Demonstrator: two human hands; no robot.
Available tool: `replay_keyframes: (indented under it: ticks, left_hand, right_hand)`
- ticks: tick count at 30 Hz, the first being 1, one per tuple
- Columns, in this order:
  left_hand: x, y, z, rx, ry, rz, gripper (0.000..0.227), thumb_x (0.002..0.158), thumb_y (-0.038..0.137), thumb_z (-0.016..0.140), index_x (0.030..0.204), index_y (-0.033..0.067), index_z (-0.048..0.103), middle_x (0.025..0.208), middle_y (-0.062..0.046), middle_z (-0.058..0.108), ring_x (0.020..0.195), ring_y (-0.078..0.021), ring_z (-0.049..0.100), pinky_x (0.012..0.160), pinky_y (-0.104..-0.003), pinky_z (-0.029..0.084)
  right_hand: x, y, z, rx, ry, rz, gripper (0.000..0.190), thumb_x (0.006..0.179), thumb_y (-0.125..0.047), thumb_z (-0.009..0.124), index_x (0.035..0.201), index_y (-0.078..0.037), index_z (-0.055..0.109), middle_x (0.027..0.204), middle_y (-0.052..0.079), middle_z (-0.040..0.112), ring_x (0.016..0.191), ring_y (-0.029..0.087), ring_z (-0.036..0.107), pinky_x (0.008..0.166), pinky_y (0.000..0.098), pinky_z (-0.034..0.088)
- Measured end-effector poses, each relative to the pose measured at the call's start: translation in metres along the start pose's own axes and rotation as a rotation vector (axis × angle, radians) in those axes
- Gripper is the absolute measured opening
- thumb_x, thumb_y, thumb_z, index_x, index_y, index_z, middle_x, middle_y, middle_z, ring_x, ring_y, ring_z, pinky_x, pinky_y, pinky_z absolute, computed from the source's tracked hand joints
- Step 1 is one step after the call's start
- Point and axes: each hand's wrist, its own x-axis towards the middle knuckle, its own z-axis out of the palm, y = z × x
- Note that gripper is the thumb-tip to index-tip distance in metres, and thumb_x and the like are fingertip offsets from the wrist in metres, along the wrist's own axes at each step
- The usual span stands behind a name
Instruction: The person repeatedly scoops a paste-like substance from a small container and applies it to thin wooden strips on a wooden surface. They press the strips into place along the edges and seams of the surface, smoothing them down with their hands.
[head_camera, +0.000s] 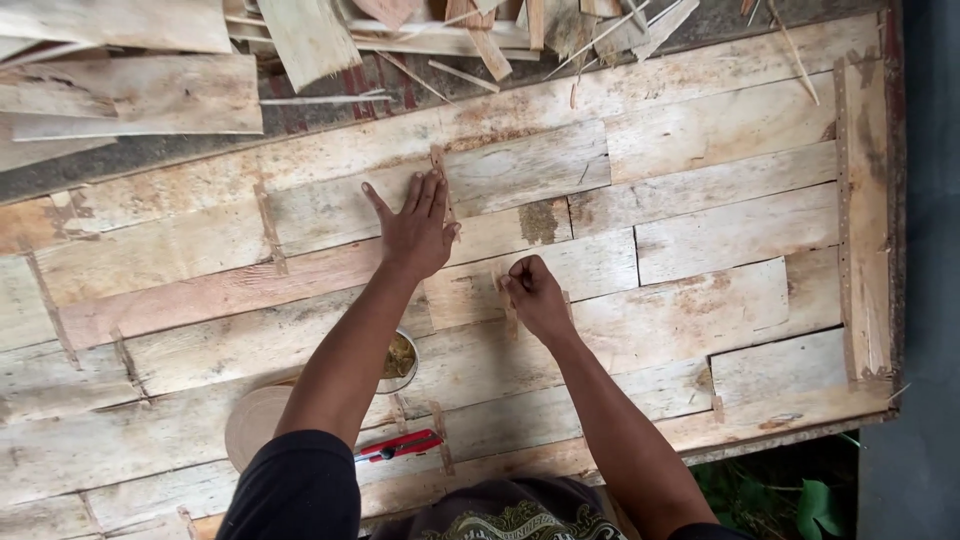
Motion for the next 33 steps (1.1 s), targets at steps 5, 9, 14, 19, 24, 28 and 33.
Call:
replay_keyframes:
  ticks: [5, 9, 14, 19, 24, 28, 33]
  left_hand:
    - [0.013, 0.001, -0.029, 0.048, 0.059, -0.008, 0.069, 0.108, 0.056, 0.024, 0.166, 0.0199, 0.014, 0.175, -0.001, 0.008, 0.161, -0.0298, -0.002, 0.108, -0.09, -0.015]
    - [0.02, 0.009, -0.039, 0.079, -0.1, -0.069, 0.061, 0.11, 0.048, 0.019, 0.166, 0.024, 0.012, 0.175, 0.007, 0.001, 0.16, -0.0266, -0.007, 0.108, -0.089, -0.017]
    - [0.021, -0.004, -0.036, -0.02, -0.103, -0.118, 0.057, 0.11, 0.042, 0.02, 0.166, 0.0313, 0.015, 0.173, 0.016, 0.001, 0.16, -0.026, -0.005, 0.106, -0.091, -0.017]
    - [-0.036, 0.016, -0.066, -0.838, 0.086, -0.213, 0.037, 0.101, 0.051, 0.055, 0.132, 0.0346, 0.067, 0.137, 0.004, 0.067, 0.131, -0.0282, 0.06, 0.113, -0.06, 0.041]
    - [-0.119, 0.041, -0.059, -1.277, 0.08, -0.122, 0.025, 0.088, 0.034, 0.078, 0.108, 0.0206, 0.078, 0.092, 0.0, 0.073, 0.09, -0.0177, 0.067, 0.084, -0.039, 0.052]
    - [-0.17, 0.057, -0.061, -1.252, 0.138, -0.145, 0.018, 0.078, 0.022, 0.077, 0.096, 0.0212, 0.081, 0.095, 0.002, 0.074, 0.091, -0.0128, 0.067, 0.087, -0.035, 0.054]
    - [-0.221, 0.072, -0.047, -1.143, 0.417, 0.051, 0.005, 0.088, 0.011, 0.077, 0.087, 0.0093, 0.073, 0.109, -0.008, 0.072, 0.113, -0.032, 0.068, 0.091, -0.044, 0.06]
  right_hand:
    - [-0.016, -0.016, 0.004, 0.011, 0.023, -0.042, 0.014, 0.103, -0.013, 0.065, 0.106, -0.005, 0.054, 0.076, 0.008, 0.062, 0.064, 0.013, 0.064, 0.055, 0.0266, 0.051]
    - [-0.014, -0.002, 0.005, 0.04, 0.03, -0.046, 0.013, 0.103, -0.012, 0.065, 0.105, -0.005, 0.054, 0.076, 0.006, 0.061, 0.063, 0.011, 0.062, 0.056, 0.0262, 0.051]
    - [-0.013, 0.008, 0.019, 0.133, 0.03, -0.097, 0.011, 0.103, -0.009, 0.065, 0.106, -0.004, 0.055, 0.073, 0.006, 0.054, 0.061, 0.012, 0.062, 0.057, 0.0263, 0.051]
    - [-0.048, -0.049, 0.019, 0.222, -0.102, -0.314, 0.014, 0.103, -0.004, 0.063, 0.11, -0.008, 0.051, 0.09, 0.006, 0.057, 0.083, 0.013, 0.055, 0.075, 0.0306, 0.045]
    - [-0.073, -0.061, 0.022, 0.2, -0.154, -0.372, 0.015, 0.102, -0.003, 0.062, 0.109, -0.009, 0.05, 0.092, 0.007, 0.06, 0.086, 0.014, 0.057, 0.078, 0.0309, 0.043]
    - [-0.107, -0.068, 0.03, 0.143, -0.174, -0.371, 0.015, 0.101, -0.004, 0.063, 0.109, -0.01, 0.052, 0.091, 0.007, 0.06, 0.086, 0.016, 0.057, 0.077, 0.0316, 0.042]
    - [-0.142, -0.058, 0.033, 0.057, -0.154, -0.331, 0.021, 0.096, -0.009, 0.068, 0.11, -0.011, 0.052, 0.091, 0.006, 0.064, 0.086, 0.015, 0.058, 0.077, 0.0317, 0.041]
